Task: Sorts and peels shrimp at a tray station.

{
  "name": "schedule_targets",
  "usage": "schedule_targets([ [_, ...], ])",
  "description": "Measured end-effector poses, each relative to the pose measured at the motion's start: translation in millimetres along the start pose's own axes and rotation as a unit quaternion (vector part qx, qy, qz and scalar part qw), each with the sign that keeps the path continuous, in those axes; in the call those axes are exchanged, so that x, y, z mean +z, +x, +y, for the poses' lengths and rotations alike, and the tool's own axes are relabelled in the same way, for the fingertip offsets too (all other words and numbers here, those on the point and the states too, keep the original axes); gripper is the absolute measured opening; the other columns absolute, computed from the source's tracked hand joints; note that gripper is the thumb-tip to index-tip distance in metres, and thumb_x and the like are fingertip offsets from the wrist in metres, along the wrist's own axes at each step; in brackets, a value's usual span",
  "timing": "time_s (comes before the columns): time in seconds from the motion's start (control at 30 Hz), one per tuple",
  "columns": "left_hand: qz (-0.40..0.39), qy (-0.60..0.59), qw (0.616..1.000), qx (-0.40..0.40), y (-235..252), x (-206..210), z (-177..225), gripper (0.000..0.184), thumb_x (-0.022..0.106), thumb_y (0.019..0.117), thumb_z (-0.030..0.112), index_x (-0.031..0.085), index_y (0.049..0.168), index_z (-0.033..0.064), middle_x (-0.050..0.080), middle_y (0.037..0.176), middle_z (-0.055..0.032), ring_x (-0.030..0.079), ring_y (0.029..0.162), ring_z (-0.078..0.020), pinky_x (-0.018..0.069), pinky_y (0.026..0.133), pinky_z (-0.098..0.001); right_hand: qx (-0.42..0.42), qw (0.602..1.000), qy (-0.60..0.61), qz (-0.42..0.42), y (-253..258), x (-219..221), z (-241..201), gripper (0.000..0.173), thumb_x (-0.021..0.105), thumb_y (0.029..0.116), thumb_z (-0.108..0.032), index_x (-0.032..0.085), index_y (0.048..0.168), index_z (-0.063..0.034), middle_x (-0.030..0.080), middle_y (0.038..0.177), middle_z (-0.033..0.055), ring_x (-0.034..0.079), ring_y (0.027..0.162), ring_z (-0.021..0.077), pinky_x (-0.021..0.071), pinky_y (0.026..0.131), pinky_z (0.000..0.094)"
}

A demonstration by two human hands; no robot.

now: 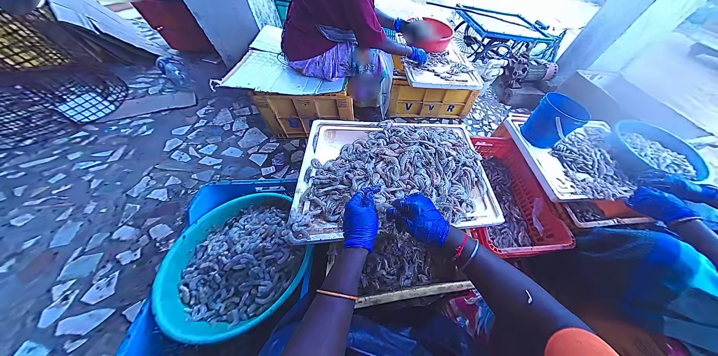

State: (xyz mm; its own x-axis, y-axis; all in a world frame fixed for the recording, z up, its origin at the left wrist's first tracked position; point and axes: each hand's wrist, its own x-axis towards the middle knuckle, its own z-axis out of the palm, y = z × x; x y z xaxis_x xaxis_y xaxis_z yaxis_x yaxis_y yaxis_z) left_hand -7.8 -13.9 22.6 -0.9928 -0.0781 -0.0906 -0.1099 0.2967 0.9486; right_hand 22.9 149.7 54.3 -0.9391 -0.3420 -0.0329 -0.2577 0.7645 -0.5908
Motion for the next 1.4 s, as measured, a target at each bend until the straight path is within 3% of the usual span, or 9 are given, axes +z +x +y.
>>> schedule_targets([
  [0.17, -0.200, -0.130, 0.957, 0.164, 2, -7, -13, 0.033, 0.048, 0.1050, 0.009, 0.062, 0.133, -0.0014, 0.064, 0.138, -0.0113, 0.057, 0.131, -0.0119, 0.0442, 0.113, -0.0285, 0.065, 0.994, 0.092, -0.013, -4, -21, 16, 0.046, 0.042, 0.1087, -0.042, 0.074, 0.103, -0.0092, 0.069, 0.078, 0.0020, 0.065, 0.070, 0.0136, 0.0542, 0.076, 0.0399],
  [0.27, -0.212, -0.091, 0.952, 0.199, -8, -1, -9, 0.027, 0.054, 0.1021, 0.010, 0.066, 0.123, -0.0020, 0.067, 0.123, -0.0113, 0.061, 0.119, -0.0093, 0.0465, 0.108, -0.0253, 0.054, 0.991, 0.126, -0.001, -7, -21, 16, 0.045, 0.044, 0.1080, -0.041, 0.075, 0.103, -0.0088, 0.070, 0.079, -0.0012, 0.062, 0.065, 0.0085, 0.0543, 0.070, 0.0343],
  [0.47, -0.103, 0.270, 0.927, 0.238, -18, 2, 7, 0.031, 0.056, 0.1002, 0.021, 0.073, 0.118, 0.0017, 0.065, 0.125, -0.0298, 0.062, 0.118, -0.0502, 0.0465, 0.097, -0.0667, 0.076, 0.895, 0.420, 0.134, -12, 1, 2, 0.034, 0.044, 0.1074, -0.016, 0.069, 0.090, -0.0015, 0.069, 0.070, -0.0021, 0.057, 0.053, 0.0035, 0.0493, 0.053, 0.0216],
  [0.67, -0.085, 0.405, 0.892, 0.181, -18, 1, 13, 0.034, 0.056, 0.1026, 0.030, 0.073, 0.120, 0.0062, 0.063, 0.132, -0.0280, 0.059, 0.123, -0.0493, 0.0441, 0.099, -0.0672, 0.137, 0.807, 0.535, 0.208, -10, 2, -10, 0.036, 0.036, 0.1118, -0.016, 0.064, 0.097, 0.0015, 0.064, 0.077, 0.0019, 0.055, 0.061, 0.0071, 0.0482, 0.058, 0.0221],
  [0.77, -0.046, 0.401, 0.893, 0.201, -13, -6, 8, 0.033, 0.058, 0.1017, 0.034, 0.075, 0.116, 0.0094, 0.066, 0.127, -0.0262, 0.062, 0.118, -0.0487, 0.0452, 0.097, -0.0676, 0.133, 0.930, 0.324, 0.113, -9, -24, 7, 0.038, 0.041, 0.1115, -0.026, 0.069, 0.103, -0.0019, 0.074, 0.087, 0.0024, 0.069, 0.073, 0.0089, 0.0583, 0.072, 0.0275],
  [0.87, -0.011, 0.399, 0.881, 0.255, -16, -6, 7, 0.026, 0.062, 0.0992, 0.033, 0.078, 0.109, 0.0156, 0.070, 0.121, -0.0222, 0.065, 0.113, -0.0467, 0.0439, 0.098, -0.0687, 0.141, 0.989, 0.043, -0.021, -10, -34, 19, 0.057, 0.036, 0.1059, -0.058, 0.066, 0.132, -0.0177, 0.071, 0.124, 0.0054, 0.065, 0.117, 0.0179, 0.0478, 0.103, 0.0473],
  [1.03, -0.006, 0.409, 0.863, 0.296, -26, 5, 13, 0.014, 0.067, 0.0913, 0.013, 0.079, 0.099, 0.0124, 0.071, 0.116, -0.0189, 0.067, 0.108, -0.0437, 0.0430, 0.098, -0.0691, 0.124, 0.990, 0.071, -0.006, -9, -11, 12, 0.048, 0.039, 0.1091, -0.045, 0.072, 0.108, -0.0103, 0.073, 0.093, 0.0028, 0.069, 0.088, 0.0160, 0.0528, 0.088, 0.0428],
  [1.2, 0.027, 0.364, 0.875, 0.319, -26, 8, 11, 0.017, 0.067, 0.0921, 0.018, 0.079, 0.101, 0.0100, 0.072, 0.112, -0.0204, 0.069, 0.103, -0.0452, 0.0467, 0.091, -0.0691, 0.138, 0.865, 0.461, 0.140, -8, 4, 1, 0.029, 0.054, 0.1066, -0.019, 0.069, 0.089, -0.0012, 0.063, 0.067, -0.0019, 0.057, 0.055, 0.0053, 0.0507, 0.056, 0.0224],
  [1.4, -0.029, 0.379, 0.896, 0.228, -21, 8, 10, 0.028, 0.062, 0.0976, 0.029, 0.076, 0.110, 0.0084, 0.069, 0.122, -0.0226, 0.064, 0.116, -0.0469, 0.0434, 0.098, -0.0693, 0.134, 0.777, 0.575, 0.217, -10, -9, -13, 0.034, 0.044, 0.1102, -0.017, 0.065, 0.088, -0.0019, 0.060, 0.066, -0.0006, 0.056, 0.058, 0.0072, 0.0496, 0.059, 0.0226],
])
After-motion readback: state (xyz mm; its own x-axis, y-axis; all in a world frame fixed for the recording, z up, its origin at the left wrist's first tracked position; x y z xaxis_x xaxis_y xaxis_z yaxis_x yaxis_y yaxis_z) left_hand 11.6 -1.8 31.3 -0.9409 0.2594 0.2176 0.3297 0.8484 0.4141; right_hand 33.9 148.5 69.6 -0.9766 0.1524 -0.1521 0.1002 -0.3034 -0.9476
